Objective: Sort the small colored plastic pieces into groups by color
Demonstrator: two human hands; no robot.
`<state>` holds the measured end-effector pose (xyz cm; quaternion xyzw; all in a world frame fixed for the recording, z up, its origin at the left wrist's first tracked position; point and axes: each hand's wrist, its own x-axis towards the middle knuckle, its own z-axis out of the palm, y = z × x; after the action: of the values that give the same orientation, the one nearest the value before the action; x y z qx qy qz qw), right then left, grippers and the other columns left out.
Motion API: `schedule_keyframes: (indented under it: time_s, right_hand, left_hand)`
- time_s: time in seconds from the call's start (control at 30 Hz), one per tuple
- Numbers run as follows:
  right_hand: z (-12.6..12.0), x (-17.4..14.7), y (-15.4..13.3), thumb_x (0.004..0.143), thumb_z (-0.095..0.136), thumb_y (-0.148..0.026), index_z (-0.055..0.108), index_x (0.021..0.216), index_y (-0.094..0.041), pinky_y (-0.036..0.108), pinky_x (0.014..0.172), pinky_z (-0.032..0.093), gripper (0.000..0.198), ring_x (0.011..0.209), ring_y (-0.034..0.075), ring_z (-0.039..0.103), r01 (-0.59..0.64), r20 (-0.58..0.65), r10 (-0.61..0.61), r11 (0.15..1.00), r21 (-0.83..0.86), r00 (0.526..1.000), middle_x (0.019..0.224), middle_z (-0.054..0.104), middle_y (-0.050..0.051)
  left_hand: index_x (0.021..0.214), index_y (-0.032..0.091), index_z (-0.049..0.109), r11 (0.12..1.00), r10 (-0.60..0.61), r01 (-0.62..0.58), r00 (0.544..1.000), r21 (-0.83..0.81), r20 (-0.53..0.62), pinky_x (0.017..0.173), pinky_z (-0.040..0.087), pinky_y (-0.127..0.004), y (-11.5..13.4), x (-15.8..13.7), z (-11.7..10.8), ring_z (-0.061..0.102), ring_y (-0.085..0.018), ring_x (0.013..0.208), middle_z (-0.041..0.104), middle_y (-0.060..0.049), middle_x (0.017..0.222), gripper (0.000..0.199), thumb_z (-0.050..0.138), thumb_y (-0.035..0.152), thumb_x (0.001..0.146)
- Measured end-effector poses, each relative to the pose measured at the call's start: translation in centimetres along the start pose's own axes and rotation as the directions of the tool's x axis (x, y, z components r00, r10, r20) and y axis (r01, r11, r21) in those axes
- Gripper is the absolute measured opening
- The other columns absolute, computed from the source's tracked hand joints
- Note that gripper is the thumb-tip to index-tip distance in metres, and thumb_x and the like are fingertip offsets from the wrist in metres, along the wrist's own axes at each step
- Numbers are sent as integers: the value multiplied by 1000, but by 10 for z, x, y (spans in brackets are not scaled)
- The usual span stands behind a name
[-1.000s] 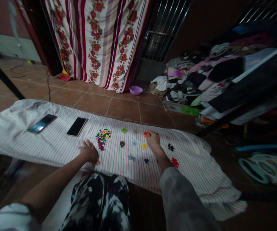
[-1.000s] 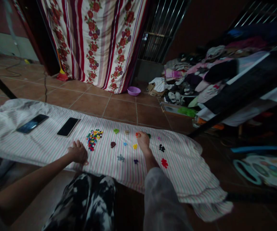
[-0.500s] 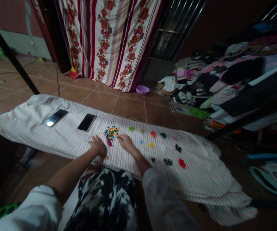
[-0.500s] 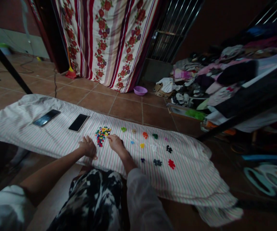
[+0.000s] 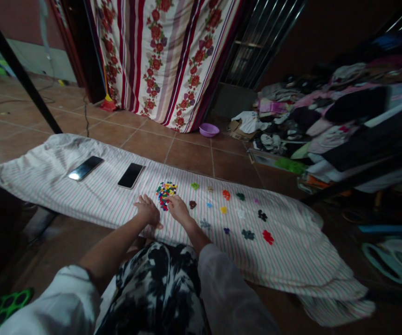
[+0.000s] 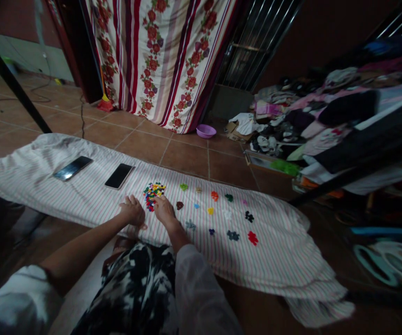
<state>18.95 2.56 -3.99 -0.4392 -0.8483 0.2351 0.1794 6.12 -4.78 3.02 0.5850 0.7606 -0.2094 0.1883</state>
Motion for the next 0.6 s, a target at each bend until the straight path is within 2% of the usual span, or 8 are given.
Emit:
schedule_keyframes:
  time_s: [0.3, 0.6]
  right_hand:
    - [-1, 8, -7, 89, 49, -15, 69, 106, -21, 27, 90, 44, 27, 102, 18, 60, -94, 21, 94, 995, -33, 995, 108, 67, 7]
    - [4, 19, -5, 82, 56, -12, 68, 91, -22, 26, 83, 44, 18, 92, 17, 61, -149, -16, 148, 988, -36, 989, 90, 70, 4]
  left_hand:
    - [151, -2, 18, 999, 12, -12, 1000, -34, -12, 107, 31, -66, -2, -1, 0, 8, -54, 144, 5, -36, 156, 126, 67, 72, 62]
    - [150, 0, 22, 997, 35, -37, 999, -70, -38, 104, 30, -69, -3, -2, 1, 8, -55, 143, 7, -38, 154, 128, 69, 74, 57]
